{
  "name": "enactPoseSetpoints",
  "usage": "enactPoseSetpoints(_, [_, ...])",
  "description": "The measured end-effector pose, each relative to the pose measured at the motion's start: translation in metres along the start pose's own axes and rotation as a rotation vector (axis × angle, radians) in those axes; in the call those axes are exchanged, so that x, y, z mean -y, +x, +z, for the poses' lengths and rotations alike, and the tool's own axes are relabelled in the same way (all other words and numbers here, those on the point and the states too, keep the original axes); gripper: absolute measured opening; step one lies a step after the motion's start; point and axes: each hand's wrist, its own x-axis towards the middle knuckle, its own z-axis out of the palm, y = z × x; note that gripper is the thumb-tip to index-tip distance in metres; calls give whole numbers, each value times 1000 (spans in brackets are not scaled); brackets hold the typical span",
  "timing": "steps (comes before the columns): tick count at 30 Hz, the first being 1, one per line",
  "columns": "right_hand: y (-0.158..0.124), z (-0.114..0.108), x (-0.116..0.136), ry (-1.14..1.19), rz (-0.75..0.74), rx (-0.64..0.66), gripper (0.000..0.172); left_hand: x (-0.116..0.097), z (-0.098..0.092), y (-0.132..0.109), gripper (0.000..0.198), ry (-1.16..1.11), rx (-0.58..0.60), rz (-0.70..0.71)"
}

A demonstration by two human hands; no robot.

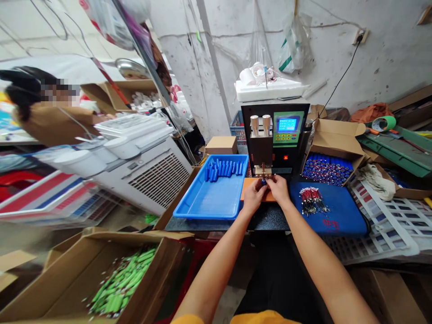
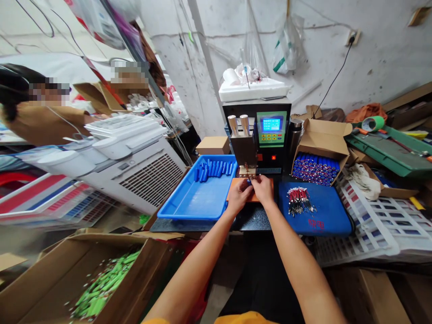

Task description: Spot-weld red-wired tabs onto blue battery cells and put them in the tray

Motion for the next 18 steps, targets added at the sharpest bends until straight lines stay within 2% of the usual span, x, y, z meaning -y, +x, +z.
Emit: enactPoseSetpoints(18, [-6,-1,4,-9,-20,6,23,-9,1,-2,28,-12,26,13])
